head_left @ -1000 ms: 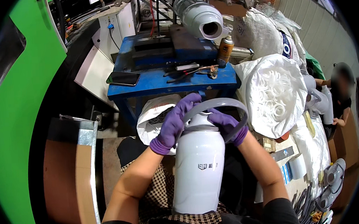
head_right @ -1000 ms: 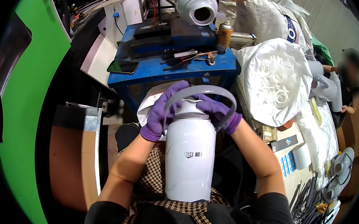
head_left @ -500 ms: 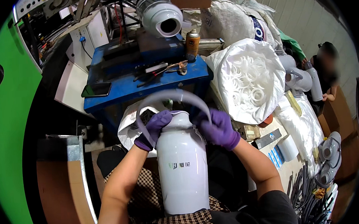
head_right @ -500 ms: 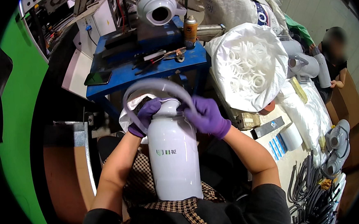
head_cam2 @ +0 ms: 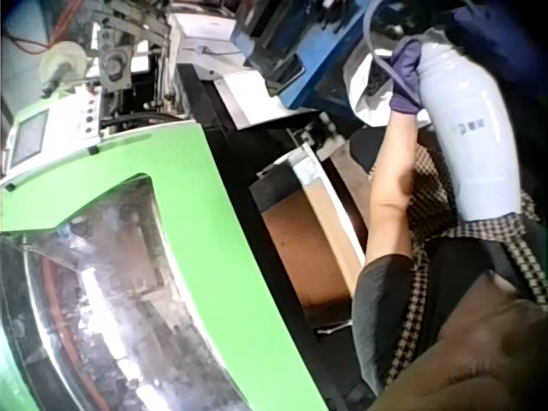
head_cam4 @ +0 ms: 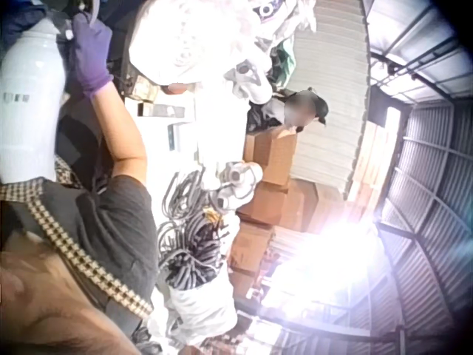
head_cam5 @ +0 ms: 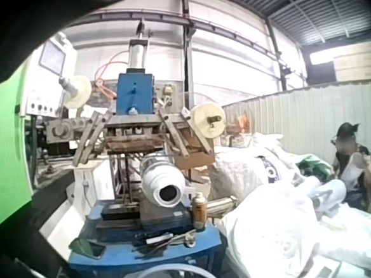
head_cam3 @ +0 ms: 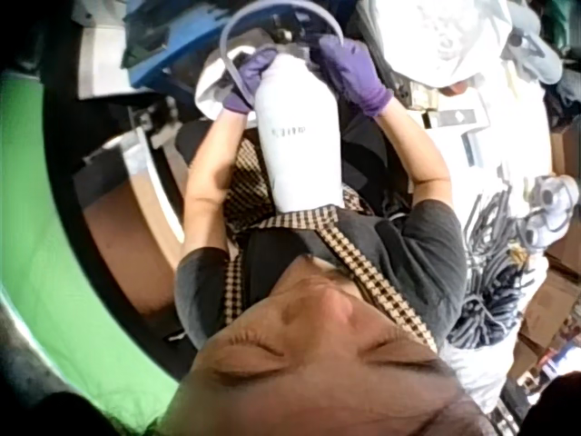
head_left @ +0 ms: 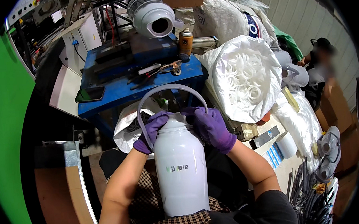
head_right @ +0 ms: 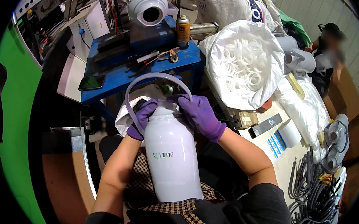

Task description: The person assembles white plastic containers by attaching handles and lids. They pick up a container, fit a handle onto the rim, and then place a lid on top. The process is repeated for multiple units in a workshop setting.

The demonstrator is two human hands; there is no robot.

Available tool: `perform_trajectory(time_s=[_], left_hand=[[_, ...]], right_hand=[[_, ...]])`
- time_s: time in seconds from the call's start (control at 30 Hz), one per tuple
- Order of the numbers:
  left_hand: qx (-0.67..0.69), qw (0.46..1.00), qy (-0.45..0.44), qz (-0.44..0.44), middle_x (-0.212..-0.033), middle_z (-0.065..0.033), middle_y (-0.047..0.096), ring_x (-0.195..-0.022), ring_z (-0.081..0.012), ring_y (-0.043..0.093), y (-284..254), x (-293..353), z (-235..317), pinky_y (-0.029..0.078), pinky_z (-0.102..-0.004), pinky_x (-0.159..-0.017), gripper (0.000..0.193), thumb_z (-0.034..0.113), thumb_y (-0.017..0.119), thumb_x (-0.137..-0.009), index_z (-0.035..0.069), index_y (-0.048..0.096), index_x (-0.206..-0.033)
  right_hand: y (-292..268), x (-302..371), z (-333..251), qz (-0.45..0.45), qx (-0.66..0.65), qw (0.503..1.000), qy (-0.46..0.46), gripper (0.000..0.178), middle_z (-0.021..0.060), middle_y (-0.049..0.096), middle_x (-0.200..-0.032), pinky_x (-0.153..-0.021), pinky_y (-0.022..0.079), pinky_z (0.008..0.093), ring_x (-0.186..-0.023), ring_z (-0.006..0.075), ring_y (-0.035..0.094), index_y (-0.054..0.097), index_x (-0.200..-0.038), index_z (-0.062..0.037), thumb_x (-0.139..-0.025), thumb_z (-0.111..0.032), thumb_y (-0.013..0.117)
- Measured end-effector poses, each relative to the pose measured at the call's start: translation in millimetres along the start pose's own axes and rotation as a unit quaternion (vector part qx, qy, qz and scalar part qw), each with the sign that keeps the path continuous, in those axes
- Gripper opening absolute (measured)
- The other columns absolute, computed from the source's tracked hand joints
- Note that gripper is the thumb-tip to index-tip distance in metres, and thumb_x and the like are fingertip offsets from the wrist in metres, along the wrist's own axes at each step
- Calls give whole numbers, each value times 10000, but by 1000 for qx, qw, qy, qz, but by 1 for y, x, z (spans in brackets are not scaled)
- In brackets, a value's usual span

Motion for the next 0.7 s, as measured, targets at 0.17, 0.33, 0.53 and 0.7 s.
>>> perform_trajectory(time_s=[0.17, 0.33, 0.53, 0.7], left_hand=[[-28, 998, 59, 7, -1119, -100, 687, -1012, -184, 644, -4, 4, -25, 517, -336, -925, 302, 156, 473, -1043, -9, 669, -1203], [16, 999, -27, -15, -1179, -125, 707, -1078, -218, 671, -2, -2, -12, 527, -361, -985, 379, 281, 531, -1021, -5, 670, -1227], [125, 991, -47, -3, -1147, -126, 704, -1007, -197, 672, 12, -1, -16, 531, -338, -951, 365, 215, 484, -1049, -59, 641, -1232], [314, 945, -89, -32, -1267, -153, 673, -1105, -236, 676, 17, 0, -6, 537, -402, -1007, 389, 243, 416, -1108, -38, 613, -1291]], right_hand=[[1, 0, 16, 4, 13, 999, -51, 422, -62, 559, -665, -508, 336, 194, -536, 10, 440, 731, -1164, 10, -1042, -358, 565], [-3, 15, 23, -9, 45, 988, -147, 470, -7, 686, -902, -751, 461, 247, -835, 93, 592, 744, -1134, -8, -1004, -433, 594], [14, 26, 13, -161, 295, 740, -582, 219, -37, 742, -945, -1127, 325, 543, -968, 203, 659, 781, -935, -238, -854, -430, 716], [30, 1, 36, 185, 352, 857, -328, 189, 101, 679, -1013, -904, 525, 413, -970, 314, 632, 630, -1074, -51, -904, -133, 609]])
Point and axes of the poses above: each hand's wrist, its own x-axis away from the middle knuckle, its own y-axis out of the palm, z = x × y, the point moved 1 cm from there along -x, towards the middle knuckle
